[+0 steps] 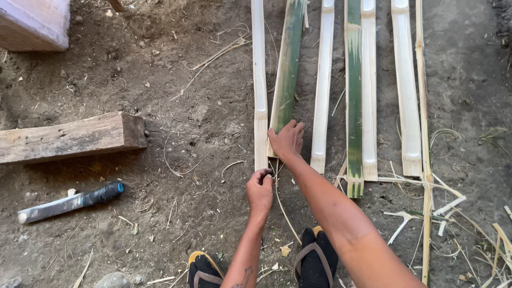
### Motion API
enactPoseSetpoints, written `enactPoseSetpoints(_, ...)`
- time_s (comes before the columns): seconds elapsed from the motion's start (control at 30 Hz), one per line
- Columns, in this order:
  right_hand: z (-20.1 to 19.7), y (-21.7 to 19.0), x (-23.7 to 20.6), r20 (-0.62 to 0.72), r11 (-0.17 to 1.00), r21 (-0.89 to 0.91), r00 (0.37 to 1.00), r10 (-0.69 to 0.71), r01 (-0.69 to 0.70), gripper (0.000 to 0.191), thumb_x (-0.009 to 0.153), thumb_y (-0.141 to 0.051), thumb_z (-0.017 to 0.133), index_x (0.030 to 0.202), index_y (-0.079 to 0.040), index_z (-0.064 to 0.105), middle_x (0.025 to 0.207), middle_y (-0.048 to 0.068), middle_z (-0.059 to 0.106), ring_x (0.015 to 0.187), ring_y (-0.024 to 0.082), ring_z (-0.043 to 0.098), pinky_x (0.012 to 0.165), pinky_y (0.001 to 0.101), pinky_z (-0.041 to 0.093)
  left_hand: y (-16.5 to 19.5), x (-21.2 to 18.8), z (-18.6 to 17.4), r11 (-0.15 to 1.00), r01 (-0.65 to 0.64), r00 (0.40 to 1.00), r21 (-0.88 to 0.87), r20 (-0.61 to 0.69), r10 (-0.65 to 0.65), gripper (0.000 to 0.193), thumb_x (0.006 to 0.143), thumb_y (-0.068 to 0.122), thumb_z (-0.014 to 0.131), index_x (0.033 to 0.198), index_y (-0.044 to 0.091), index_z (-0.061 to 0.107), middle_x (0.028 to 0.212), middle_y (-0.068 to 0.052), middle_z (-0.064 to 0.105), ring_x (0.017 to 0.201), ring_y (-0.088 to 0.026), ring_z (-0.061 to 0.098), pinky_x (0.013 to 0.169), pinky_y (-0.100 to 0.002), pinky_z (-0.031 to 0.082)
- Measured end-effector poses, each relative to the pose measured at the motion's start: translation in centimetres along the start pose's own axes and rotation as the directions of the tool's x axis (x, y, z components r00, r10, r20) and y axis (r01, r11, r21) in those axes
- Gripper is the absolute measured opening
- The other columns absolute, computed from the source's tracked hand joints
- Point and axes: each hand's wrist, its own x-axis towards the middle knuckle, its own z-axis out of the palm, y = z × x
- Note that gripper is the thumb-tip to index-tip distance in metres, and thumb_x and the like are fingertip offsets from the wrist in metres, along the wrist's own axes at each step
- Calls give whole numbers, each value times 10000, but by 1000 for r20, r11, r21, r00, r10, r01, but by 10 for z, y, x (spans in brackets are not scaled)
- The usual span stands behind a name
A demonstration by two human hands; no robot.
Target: The person assembles a rectangular bamboo frame by hammering nails into pre-cut bamboo pieces. They use a hammer to drive nails at the joints, then lift and inspect the frame before placing it aside and gathering additional bamboo strips.
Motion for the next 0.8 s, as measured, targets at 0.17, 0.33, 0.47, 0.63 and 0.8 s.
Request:
enactPoseSetpoints(0.17,-2,13,-3,129,993,65,986,-108,100,833,856,-551,730,1307,75,413,1291,286,427,1169,486,558,984,516,481,-2,2,1,996,67,997,-54,30,-66,219,912,87,605,1067,13,741,866,-61,744,753,-114,669,685,-269,529)
enactPoseSetpoints(0.33,-13,26,-1,144,950,165,946,-290,266,906,801,-464,807,1379,75,364,1313,302,392,1169,509,514,975,520,477,-10,-2,19,992,40,995,-118,91,-29,205,926,82,609,1059,-12,733,894,-64,737,760,-120,666,692,-269,532)
enactPoseSetpoints(0.47,-33,50,8,37,963,-175,979,-202,205,633,911,-430,746,1317,-36,462,1284,188,460,1204,394,551,982,529,483,-11,-7,30,992,55,990,-114,137,-39,195,930,88,603,1052,-7,722,895,-45,745,764,-105,692,704,-254,552)
enactPoseSetpoints(0.63,-57,93,8,-72,979,-43,977,-201,199,871,804,-227,808,1485,-8,311,1321,234,396,1173,436,540,915,500,531,-7,-14,39,997,50,985,-59,169,-39,208,934,86,605,1062,-11,736,880,-72,738,763,-128,667,684,-284,530)
enactPoseSetpoints(0.8,-61,95,2,28,981,96,985,-169,166,694,941,-184,679,1531,-16,356,1385,220,405,1085,375,607,932,468,562,5,-31,62,997,63,972,43,222,-71,214,927,112,607,1065,3,730,874,-62,756,776,-117,697,702,-272,550)
